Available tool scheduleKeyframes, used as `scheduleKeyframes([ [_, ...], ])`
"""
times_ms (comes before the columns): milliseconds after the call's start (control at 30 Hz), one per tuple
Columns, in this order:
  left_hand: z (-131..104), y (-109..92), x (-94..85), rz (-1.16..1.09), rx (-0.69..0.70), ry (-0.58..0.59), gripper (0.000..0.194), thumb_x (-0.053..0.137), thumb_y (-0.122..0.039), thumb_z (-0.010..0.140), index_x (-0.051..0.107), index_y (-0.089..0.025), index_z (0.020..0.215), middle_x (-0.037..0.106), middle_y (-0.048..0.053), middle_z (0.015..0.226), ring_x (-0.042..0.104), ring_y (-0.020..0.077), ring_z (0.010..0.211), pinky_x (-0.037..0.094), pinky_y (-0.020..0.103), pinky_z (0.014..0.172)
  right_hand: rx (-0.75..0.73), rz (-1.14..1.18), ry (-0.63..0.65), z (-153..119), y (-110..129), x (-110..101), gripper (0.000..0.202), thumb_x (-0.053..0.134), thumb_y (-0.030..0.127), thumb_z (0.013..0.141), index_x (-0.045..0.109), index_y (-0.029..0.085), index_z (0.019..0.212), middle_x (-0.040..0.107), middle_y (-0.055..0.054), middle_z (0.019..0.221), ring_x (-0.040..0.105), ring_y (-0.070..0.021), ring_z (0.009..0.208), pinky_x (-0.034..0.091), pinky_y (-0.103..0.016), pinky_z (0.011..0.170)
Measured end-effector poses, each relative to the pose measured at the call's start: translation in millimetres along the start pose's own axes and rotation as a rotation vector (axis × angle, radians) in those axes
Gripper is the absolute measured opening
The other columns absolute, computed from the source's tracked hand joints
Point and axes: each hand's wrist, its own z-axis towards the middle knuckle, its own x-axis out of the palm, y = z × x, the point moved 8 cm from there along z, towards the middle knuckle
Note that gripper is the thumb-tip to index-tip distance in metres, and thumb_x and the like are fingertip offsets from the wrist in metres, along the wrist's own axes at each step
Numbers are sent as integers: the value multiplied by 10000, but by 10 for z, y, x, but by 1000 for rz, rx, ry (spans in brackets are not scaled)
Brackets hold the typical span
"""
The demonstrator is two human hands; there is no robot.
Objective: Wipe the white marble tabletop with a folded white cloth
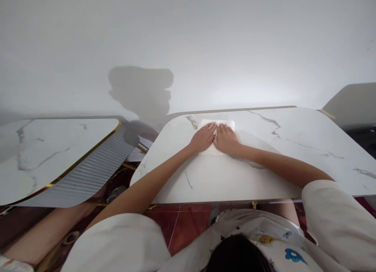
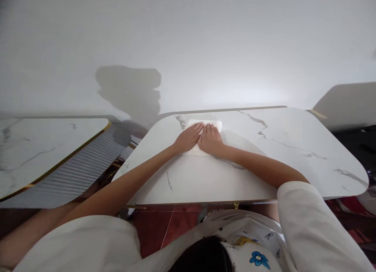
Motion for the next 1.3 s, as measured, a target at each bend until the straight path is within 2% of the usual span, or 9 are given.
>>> scheduleKeyframes([
  [167,-658,-200,-173,21,-85,3,522,198,-295,927,344,-105,1391,353,108,1466,285,194,1368,236,391,1144,-97,20,5,-369,500,-145,561,366,284,877,451,-83,1293,455,-284,1333,433,-374,1237,333,-534,1006],
  [267,-990,-359,-249,63,-151,6,530,190,-283,923,343,-76,1386,354,132,1461,286,208,1367,252,414,1134,-167,44,41,-576,717,-214,576,380,294,879,440,-101,1294,440,-291,1343,413,-373,1253,332,-504,1020],
  [367,-1196,-552,-277,89,-222,7,530,206,-265,912,342,-67,1384,366,145,1451,295,224,1363,274,438,1120,-228,94,58,-785,798,-303,576,389,289,883,432,-107,1299,431,-287,1353,406,-360,1261,318,-460,1044],
  [533,-1196,-930,-227,78,-288,-7,530,249,-262,900,349,-66,1382,371,149,1448,295,251,1361,299,457,1100,-283,115,81,-1104,598,-437,567,364,285,885,427,-78,1316,422,-257,1374,386,-330,1286,297,-441,1070],
  [700,-788,-1102,-86,43,-288,21,538,280,-251,892,354,-33,1378,338,153,1464,272,264,1368,286,444,1104,-260,118,92,-1099,138,-456,558,315,294,893,423,-27,1336,425,-213,1391,372,-292,1305,295,-433,1079],
  [800,-441,-1004,-17,39,-291,12,535,295,-245,891,372,1,1360,352,176,1451,280,273,1363,269,433,1113,-239,126,88,-872,-139,-391,542,317,285,885,424,20,1346,435,-176,1396,370,-258,1311,282,-414,1090],
  [933,-29,-722,15,29,-284,-54,503,312,-228,885,416,-20,1331,394,165,1430,306,252,1353,252,405,1124,-222,107,111,-431,-400,-219,537,313,275,886,419,20,1346,439,-167,1396,380,-244,1305,284,-385,1087],
  [1133,360,-70,98,18,-360,-74,493,322,-234,889,427,-45,1332,396,145,1434,325,257,1344,251,386,1126,-272,102,156,263,-522,68,526,354,272,894,407,23,1354,427,-165,1406,378,-250,1302,278,-368,1082],
  [1300,676,369,166,99,-291,-140,469,324,-217,885,445,-51,1306,455,159,1387,373,252,1315,280,407,1106,-262,130,161,759,-631,257,514,361,283,906,416,40,1356,421,-146,1414,360,-238,1315,259,-347,1094],
])
